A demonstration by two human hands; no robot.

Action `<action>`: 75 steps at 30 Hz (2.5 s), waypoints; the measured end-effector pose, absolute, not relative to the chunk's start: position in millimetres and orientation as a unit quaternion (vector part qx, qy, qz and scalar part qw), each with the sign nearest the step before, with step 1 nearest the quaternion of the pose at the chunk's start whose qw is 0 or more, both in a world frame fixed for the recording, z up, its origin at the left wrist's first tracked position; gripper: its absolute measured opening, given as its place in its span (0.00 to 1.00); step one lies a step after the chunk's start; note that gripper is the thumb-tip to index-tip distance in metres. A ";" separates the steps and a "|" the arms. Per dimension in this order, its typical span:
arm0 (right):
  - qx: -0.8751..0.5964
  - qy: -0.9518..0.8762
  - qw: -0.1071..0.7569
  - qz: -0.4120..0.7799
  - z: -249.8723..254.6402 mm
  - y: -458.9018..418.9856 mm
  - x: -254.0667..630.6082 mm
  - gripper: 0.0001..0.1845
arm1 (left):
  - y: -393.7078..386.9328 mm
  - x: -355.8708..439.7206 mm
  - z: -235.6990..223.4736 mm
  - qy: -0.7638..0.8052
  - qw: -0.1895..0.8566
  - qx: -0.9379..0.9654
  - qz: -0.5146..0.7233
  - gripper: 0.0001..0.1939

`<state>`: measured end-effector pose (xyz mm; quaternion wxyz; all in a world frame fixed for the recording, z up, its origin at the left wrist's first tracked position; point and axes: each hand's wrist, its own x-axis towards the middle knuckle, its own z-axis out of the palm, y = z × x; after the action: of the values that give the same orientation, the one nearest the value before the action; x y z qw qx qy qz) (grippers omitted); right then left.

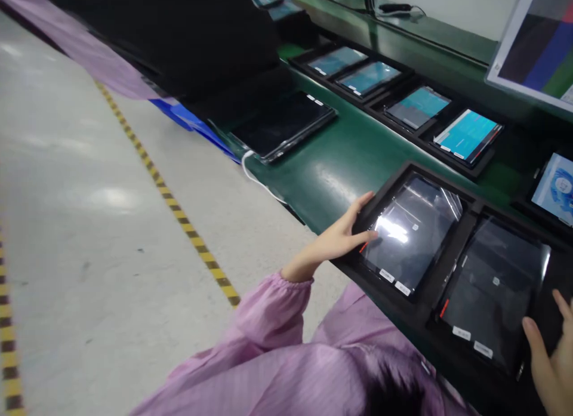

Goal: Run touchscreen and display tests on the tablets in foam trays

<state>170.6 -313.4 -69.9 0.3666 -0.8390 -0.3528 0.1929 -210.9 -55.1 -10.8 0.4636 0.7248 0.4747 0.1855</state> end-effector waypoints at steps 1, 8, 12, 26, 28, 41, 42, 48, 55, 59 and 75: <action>-0.837 -0.356 0.369 0.189 -62.6 -309.0 163.5 0.51 | -54.6 -212.2 -11.5 0.480 0.459 0.724 0.187 0.50; -0.811 -0.441 0.368 0.111 -49.4 -304.6 152.7 0.36 | -49.0 -203.9 -10.4 0.502 0.448 0.718 0.178 0.49; -0.768 -0.537 0.346 0.051 -48.5 -303.8 154.4 0.23 | -44.7 -199.1 -3.5 0.506 0.438 0.726 0.161 0.55; -0.714 -0.655 0.241 0.053 -43.3 -286.4 188.4 0.19 | 9.0 -160.7 -10.7 0.494 0.332 0.797 0.102 0.77; -0.746 -0.625 0.226 0.045 -43.5 -273.7 200.2 0.23 | 24.4 -151.0 -17.8 0.529 0.314 0.778 0.130 0.70; -0.734 -0.639 0.222 0.060 -22.7 -246.5 184.1 0.25 | 20.7 -165.0 -22.1 0.491 0.404 0.751 0.176 0.48; -0.714 -0.662 0.217 0.059 -19.1 -245.5 176.0 0.23 | 17.8 -168.6 -21.5 0.484 0.411 0.753 0.175 0.48; -0.611 -0.771 0.167 0.070 -12.9 -237.3 138.3 0.18 | 9.2 -178.5 -27.9 0.485 0.393 0.761 0.178 0.44; -0.680 -0.705 0.195 0.042 -11.8 -262.2 176.6 0.21 | -0.3 -171.1 -14.8 0.479 0.389 0.771 0.159 0.69; -0.734 -0.641 0.221 0.039 -6.1 -278.6 203.5 0.23 | -14.4 -184.0 -7.2 0.470 0.416 0.760 0.169 0.55; -0.824 -0.413 0.342 0.184 -41.2 -133.7 280.5 0.30 | -80.4 -226.2 -0.3 0.354 0.193 0.893 0.200 0.40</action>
<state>280.5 -133.7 -41.2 0.3416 -0.8237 -0.4132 0.1844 -226.2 -80.4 -0.3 0.1933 0.8927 0.3544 0.2003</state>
